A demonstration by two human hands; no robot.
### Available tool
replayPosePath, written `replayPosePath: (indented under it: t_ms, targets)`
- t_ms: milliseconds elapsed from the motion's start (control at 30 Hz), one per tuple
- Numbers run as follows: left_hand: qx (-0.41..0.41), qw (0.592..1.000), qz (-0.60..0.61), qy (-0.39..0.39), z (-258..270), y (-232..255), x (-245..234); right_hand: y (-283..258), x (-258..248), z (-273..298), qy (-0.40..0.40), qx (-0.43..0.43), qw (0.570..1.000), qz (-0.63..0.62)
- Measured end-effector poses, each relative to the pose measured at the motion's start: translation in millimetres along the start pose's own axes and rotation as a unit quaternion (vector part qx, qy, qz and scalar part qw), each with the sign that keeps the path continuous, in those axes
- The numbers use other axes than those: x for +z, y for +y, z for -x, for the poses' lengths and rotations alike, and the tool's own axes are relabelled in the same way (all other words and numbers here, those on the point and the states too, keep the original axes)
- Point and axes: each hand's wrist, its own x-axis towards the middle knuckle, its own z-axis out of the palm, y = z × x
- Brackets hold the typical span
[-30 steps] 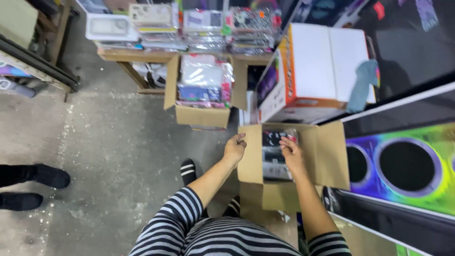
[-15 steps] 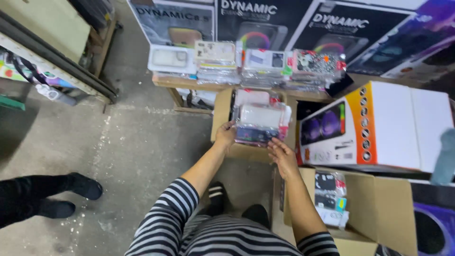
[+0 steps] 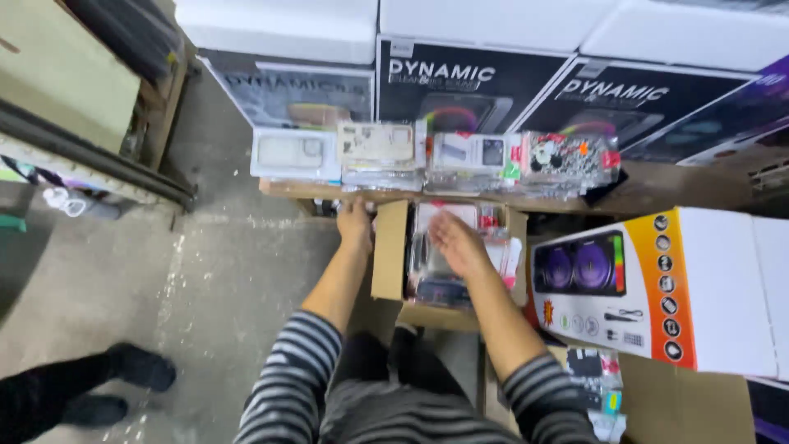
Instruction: The person is sorting and organizing various mobile phone cases by taking them from a shelf and placing them into cardboard boxes.
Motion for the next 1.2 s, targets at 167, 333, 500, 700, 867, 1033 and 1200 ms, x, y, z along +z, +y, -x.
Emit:
replayPosePath:
  t_ms: [167,333,500,700,867,1033,1200]
  targets:
    - [0.088,0.994,-0.043,0.048,-49.2,28.3,9.0,15.6,-3.0,-89.7,0.022,0.022,0.999,-0.029]
    - [0.083,0.989,-0.121,0.012,-95.6,44.3,-0.9,56.3,-19.0,-163.7,0.085,0.043,0.991,-0.091]
    - [0.048,0.99,-0.096,-0.093,-120.7,67.3,4.0,57.3,21.2,-187.8,0.131,0.019,0.983,-0.126]
    - [0.03,0.983,-0.08,-0.16,-162.8,41.7,11.0,66.4,53.2,-198.7,0.16,-0.002,0.973,-0.17]
    - [0.025,0.973,-0.073,-0.218,-171.6,51.8,11.0,73.1,65.3,-204.8,0.187,-0.018,0.961,-0.201]
    - [0.02,0.967,-0.057,-0.246,-175.6,55.3,15.3,72.9,80.3,-196.3,0.193,-0.036,0.953,-0.229]
    - [-0.009,0.97,-0.068,-0.233,-175.4,72.5,12.3,67.5,107.1,-184.6,0.166,-0.045,0.946,-0.274]
